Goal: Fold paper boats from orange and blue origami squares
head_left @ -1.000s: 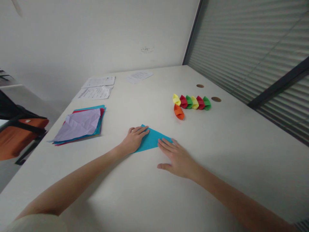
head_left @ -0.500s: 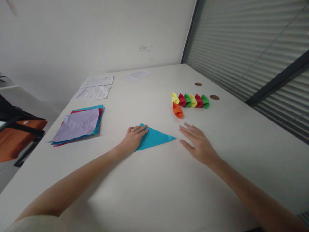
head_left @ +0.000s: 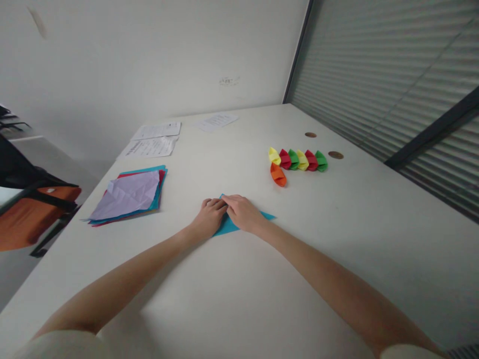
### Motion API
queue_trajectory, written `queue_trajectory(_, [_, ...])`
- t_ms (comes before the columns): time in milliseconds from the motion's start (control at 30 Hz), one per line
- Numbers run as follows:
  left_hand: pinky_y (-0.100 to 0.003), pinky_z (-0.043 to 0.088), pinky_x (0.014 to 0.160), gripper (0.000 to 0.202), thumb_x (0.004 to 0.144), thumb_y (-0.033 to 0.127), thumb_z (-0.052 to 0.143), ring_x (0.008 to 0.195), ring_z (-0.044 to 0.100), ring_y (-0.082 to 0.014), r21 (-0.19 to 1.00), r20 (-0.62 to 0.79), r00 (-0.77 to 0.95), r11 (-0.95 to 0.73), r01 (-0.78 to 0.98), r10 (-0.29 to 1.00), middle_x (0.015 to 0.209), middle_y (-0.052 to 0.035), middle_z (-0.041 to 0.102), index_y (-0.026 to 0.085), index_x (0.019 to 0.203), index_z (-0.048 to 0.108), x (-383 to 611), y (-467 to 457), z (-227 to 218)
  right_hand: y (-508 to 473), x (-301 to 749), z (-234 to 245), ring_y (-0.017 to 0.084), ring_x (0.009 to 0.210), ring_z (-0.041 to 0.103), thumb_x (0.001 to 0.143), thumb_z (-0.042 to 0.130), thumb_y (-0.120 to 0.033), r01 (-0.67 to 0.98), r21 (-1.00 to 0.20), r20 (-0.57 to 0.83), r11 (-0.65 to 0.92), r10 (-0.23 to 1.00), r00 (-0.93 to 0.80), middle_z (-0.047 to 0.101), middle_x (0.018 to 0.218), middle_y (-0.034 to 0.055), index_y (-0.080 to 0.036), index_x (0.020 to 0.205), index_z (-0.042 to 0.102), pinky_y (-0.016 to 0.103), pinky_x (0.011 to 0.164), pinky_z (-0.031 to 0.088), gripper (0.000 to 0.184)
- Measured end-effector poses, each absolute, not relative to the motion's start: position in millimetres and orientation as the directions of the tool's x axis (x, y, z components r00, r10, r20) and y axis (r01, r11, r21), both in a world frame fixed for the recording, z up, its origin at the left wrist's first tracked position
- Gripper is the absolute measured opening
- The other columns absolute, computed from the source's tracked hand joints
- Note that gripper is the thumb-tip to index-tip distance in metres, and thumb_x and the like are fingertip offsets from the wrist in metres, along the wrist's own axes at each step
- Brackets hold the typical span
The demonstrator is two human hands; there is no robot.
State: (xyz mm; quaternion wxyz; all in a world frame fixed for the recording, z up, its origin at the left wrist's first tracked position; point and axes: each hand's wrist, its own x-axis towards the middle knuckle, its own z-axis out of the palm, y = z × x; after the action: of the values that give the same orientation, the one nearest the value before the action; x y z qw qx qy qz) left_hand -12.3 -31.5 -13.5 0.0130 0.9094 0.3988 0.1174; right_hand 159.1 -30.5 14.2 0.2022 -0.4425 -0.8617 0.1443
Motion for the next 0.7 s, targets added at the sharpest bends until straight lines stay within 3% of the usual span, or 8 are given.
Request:
queue_trajectory(167, [-0.048, 0.047, 0.098, 0.027, 0.088, 0.012, 0.050, 0.110, 0.057, -0.0285, 0.101, 0.289, 0.665, -0.713, 0.694, 0.688, 0.122, -0.0177, 0.057, 0.014, 0.106, 0.069, -12.6, -29.5, -16.7, -22.7, 150.1, 15.5, 0.022, 0.114, 0.057, 0.096, 0.035, -0.021, 0.757, -0.445, 0.180, 0.479, 0.876, -0.448, 0.066, 0.121, 0.0164, -0.007, 0.138, 0.048, 0.035, 0.099, 0.043, 0.046])
queue_trajectory(267, [-0.045, 0.049, 0.098, 0.025, 0.089, 0.012, 0.049, 0.112, 0.057, -0.0277, 0.092, 0.291, 0.676, -0.723, 0.685, 0.677, 0.116, -0.0176, 0.060, 0.012, 0.106, 0.067, -13.8, -27.0, -15.0, -21.7, 148.0, 11.1, 0.022, 0.114, 0.057, 0.099, 0.033, -0.029, 0.749, -0.466, 0.197, 0.472, 0.880, -0.432, 0.066, 0.121, 0.0159, -0.009, 0.133, 0.053, 0.034, 0.098, 0.042, 0.044])
queue_trajectory(367, [-0.045, 0.044, 0.105, 0.029, 0.091, 0.010, 0.045, 0.120, 0.055, -0.0266, 0.054, 0.262, 0.701, -0.735, 0.676, 0.663, 0.119, -0.0180, 0.062, 0.010, 0.113, 0.063, -16.4, -33.8, -9.2, -22.9, 147.2, 3.9, 0.021, 0.113, 0.056, 0.100, 0.030, -0.025, 0.750, -0.468, 0.218, 0.467, 0.883, -0.415, 0.067, 0.117, 0.0146, -0.009, 0.127, 0.057, 0.032, 0.098, 0.041, 0.041])
queue_trajectory(433, [-0.050, 0.035, 0.113, 0.030, 0.093, 0.011, 0.042, 0.128, 0.051, -0.0276, 0.027, 0.259, 0.709, -0.739, 0.673, 0.655, 0.124, -0.0189, 0.061, 0.009, 0.115, 0.062, -18.2, -49.2, -4.7, -25.1, 146.8, -0.4, 0.022, 0.114, 0.054, 0.098, 0.032, -0.022, 0.759, -0.444, 0.225, 0.476, 0.879, -0.420, 0.067, 0.117, 0.0140, -0.009, 0.129, 0.055, 0.033, 0.099, 0.039, 0.041])
queue_trajectory(533, [-0.049, 0.032, 0.115, 0.035, 0.097, 0.026, 0.042, 0.136, 0.044, -0.0266, 0.073, 0.241, 0.702, -0.734, 0.675, 0.670, 0.134, -0.0168, 0.058, 0.013, 0.126, 0.057, -20.0, -85.6, -0.7, -28.7, 146.3, -4.0, 0.024, 0.116, 0.049, 0.093, 0.038, -0.019, 0.773, -0.396, 0.234, 0.495, 0.869, -0.437, 0.066, 0.117, 0.0144, -0.008, 0.135, 0.050, 0.037, 0.100, 0.038, 0.045])
queue_trajectory(700, [-0.049, 0.033, 0.115, 0.071, 0.095, 0.052, 0.042, 0.143, 0.032, -0.0307, 0.143, 0.184, 0.690, -0.713, 0.686, 0.700, 0.152, -0.0216, 0.036, 0.009, 0.149, 0.028, -19.3, -131.7, -2.0, -31.4, 146.5, -4.3, 0.028, 0.116, 0.047, 0.087, 0.042, -0.016, 0.795, -0.354, 0.224, 0.492, 0.870, -0.438, 0.068, 0.110, 0.0164, -0.007, 0.135, 0.051, 0.041, 0.098, 0.037, 0.049])
